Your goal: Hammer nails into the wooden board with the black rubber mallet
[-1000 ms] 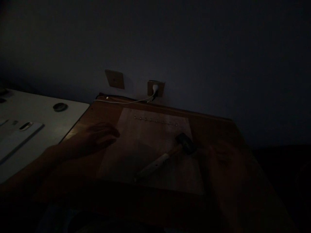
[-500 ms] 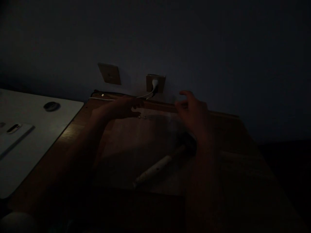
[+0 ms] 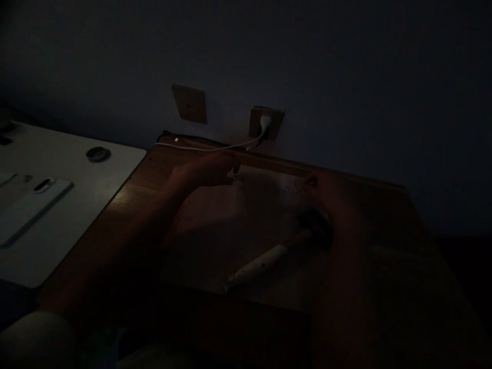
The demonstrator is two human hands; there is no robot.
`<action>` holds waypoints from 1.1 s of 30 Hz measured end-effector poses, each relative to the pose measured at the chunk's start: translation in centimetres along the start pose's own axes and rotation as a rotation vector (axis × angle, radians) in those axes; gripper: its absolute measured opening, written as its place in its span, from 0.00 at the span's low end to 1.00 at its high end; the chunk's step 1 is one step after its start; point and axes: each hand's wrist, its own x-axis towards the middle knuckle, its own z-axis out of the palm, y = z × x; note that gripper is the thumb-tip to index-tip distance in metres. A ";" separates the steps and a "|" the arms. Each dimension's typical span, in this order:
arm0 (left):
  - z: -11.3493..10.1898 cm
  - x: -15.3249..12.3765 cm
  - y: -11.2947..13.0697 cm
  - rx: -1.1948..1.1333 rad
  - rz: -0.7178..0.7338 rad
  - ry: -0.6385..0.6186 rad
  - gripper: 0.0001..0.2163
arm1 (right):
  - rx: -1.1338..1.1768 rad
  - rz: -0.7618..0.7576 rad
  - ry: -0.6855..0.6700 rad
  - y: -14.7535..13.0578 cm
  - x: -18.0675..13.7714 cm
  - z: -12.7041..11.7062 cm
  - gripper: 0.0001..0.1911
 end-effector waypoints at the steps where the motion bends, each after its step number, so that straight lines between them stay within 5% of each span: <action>1: 0.0 -0.1 -0.1 -0.009 0.003 0.005 0.11 | 0.003 0.002 -0.013 0.2 0.1 0.2 0.06; 8: 0.1 -0.4 -0.5 -0.027 -0.039 -0.063 0.11 | 0.024 0.005 -0.076 0.9 0.2 0.6 0.05; 24: 0.8 -0.2 -1.2 0.055 -0.020 -0.016 0.12 | 0.043 -0.062 -0.035 1.5 1.4 2.1 0.09; 33: 0.1 0.1 -1.0 -0.044 -0.034 0.062 0.15 | 0.156 -0.132 -0.013 0.4 1.2 1.7 0.02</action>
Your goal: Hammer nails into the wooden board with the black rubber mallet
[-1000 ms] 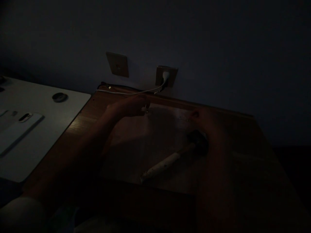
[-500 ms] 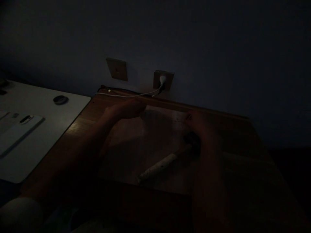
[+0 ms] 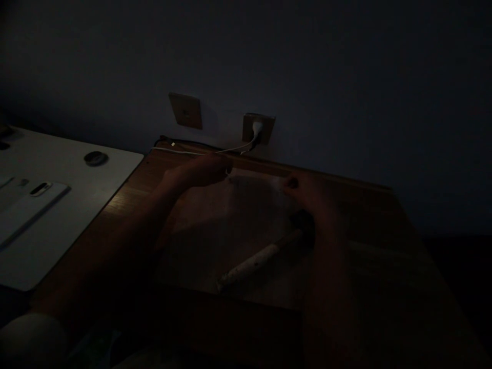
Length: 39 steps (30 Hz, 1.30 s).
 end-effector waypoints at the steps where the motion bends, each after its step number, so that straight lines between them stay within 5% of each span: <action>1: -0.1 0.0 0.0 -0.025 -0.001 0.021 0.15 | 0.012 0.000 0.020 -0.3 -0.1 0.0 0.02; 12: 0.6 0.1 -0.7 -0.088 0.043 0.058 0.18 | 0.061 0.051 0.079 -2.3 -0.9 -0.3 0.04; 22: -0.2 0.0 0.3 -0.052 0.031 0.016 0.14 | 0.162 0.035 0.049 -1.0 -0.4 0.7 0.06; 39: 1.7 0.9 0.0 0.019 0.074 0.033 0.11 | -0.163 -0.103 -0.053 -0.7 0.5 1.2 0.08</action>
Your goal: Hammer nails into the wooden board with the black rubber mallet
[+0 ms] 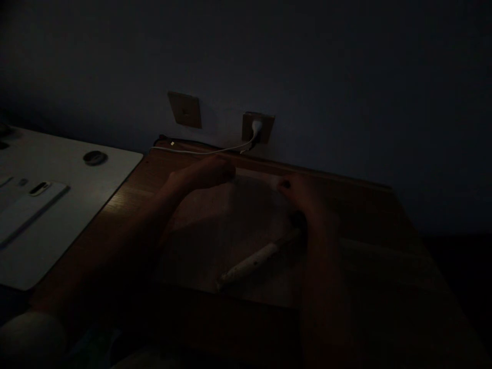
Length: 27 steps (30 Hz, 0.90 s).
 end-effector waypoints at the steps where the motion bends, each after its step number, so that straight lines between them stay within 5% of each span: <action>1: 0.1 0.0 0.0 0.000 -0.002 0.003 0.11 | -0.004 -0.001 0.002 0.0 0.1 0.1 0.08; 15: 0.2 -0.2 0.4 0.068 -0.048 -0.017 0.11 | -0.010 0.027 0.053 -0.7 0.0 0.5 0.10; 27: 0.1 0.1 0.7 -0.015 0.000 0.133 0.11 | 0.105 0.020 0.025 -1.2 0.1 1.0 0.11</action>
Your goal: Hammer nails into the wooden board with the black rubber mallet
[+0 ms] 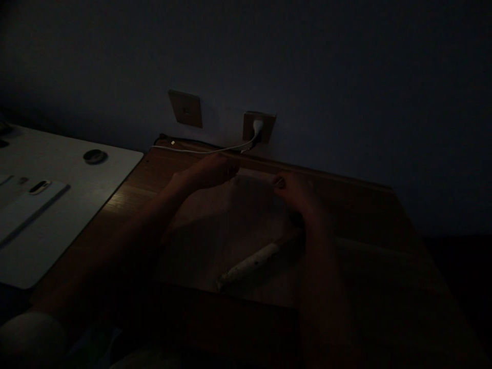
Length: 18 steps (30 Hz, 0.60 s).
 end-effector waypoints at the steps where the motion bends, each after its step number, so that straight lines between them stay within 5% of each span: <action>1: 0.1 0.1 0.0 -0.011 0.008 0.003 0.11 | 0.002 -0.001 -0.002 0.0 0.1 0.1 0.11; 18: 1.5 0.4 0.6 -0.114 0.066 -0.025 0.10 | -0.166 -0.008 0.043 -2.5 0.3 1.1 0.11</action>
